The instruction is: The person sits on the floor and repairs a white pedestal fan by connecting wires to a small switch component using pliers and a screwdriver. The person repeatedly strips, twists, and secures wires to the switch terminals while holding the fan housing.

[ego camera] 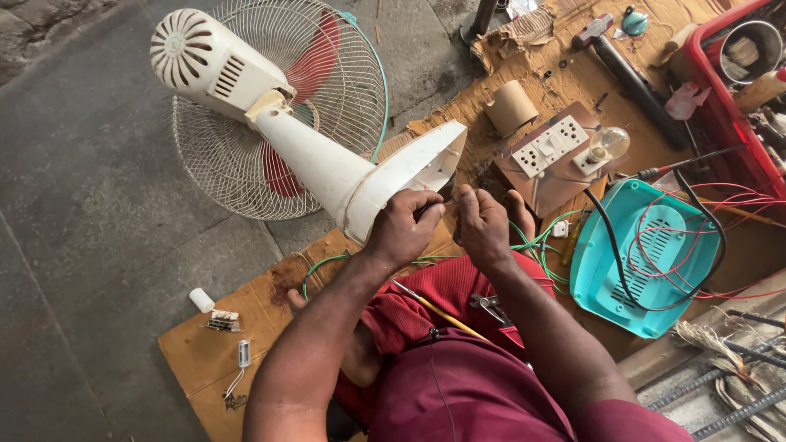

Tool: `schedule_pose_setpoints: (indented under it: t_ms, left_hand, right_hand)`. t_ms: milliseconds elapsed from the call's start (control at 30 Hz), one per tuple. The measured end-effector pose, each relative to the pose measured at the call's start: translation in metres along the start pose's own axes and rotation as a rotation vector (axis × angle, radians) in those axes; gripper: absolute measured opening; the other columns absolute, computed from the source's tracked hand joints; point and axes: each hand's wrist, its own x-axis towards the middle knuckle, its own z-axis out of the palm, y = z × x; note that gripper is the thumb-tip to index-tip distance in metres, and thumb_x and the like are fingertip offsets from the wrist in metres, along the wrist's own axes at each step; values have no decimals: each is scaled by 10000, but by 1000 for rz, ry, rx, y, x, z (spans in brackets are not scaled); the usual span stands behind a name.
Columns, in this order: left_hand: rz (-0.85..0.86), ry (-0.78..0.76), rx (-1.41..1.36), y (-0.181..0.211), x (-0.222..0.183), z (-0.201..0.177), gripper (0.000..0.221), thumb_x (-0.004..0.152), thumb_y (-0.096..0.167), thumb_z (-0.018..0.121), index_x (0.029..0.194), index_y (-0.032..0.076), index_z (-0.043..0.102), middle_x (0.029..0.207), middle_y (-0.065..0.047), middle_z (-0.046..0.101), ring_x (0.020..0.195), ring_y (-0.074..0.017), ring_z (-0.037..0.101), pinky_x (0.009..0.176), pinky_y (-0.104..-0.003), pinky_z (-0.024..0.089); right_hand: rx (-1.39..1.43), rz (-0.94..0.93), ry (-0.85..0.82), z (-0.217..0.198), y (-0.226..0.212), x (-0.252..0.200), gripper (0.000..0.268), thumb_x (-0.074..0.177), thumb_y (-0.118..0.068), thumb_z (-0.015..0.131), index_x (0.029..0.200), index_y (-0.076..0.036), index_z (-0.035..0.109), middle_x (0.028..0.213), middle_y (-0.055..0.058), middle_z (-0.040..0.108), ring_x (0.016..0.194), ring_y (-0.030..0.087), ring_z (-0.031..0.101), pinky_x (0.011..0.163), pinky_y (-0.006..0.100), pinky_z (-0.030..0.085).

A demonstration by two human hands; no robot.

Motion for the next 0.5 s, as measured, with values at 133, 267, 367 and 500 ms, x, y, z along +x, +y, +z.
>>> schedule_pose_setpoints:
  t_ms: [133, 267, 367, 500]
  left_hand:
    - [8, 16, 5, -4, 0, 1, 197, 924, 190, 699, 1013, 24, 756, 950, -134, 750, 866, -232, 739, 786, -344, 583]
    - [0, 13, -7, -6, 1, 0, 205, 926, 199, 694, 1008, 22, 757, 960, -139, 745, 875, -237, 735, 797, -347, 578]
    - [23, 19, -3, -6, 2, 0, 202, 924, 191, 693, 1007, 17, 754, 953, -140, 740, 873, -233, 730, 792, -348, 575]
    - [-19, -20, -20, 0, 2, -2, 191, 926, 182, 678, 993, 18, 750, 894, -115, 758, 829, -211, 737, 770, -340, 579]
  right_hand:
    - [42, 141, 24, -7, 1, 2, 415, 1065, -386, 549, 883, -23, 635, 585, 24, 526, 421, 106, 474, 377, 263, 388]
    - [309, 97, -100, -14, -1, 3, 353, 1079, -391, 575, 960, -59, 591, 753, 2, 582, 622, 66, 549, 555, 239, 492]
    - [173, 63, -146, -15, -1, -1, 247, 997, -305, 603, 1075, -72, 635, 862, -3, 635, 723, 66, 606, 649, 237, 533]
    - [104, -48, -142, -7, 3, -2, 264, 1056, -279, 603, 1014, -18, 621, 817, 22, 620, 654, 71, 565, 583, 237, 502]
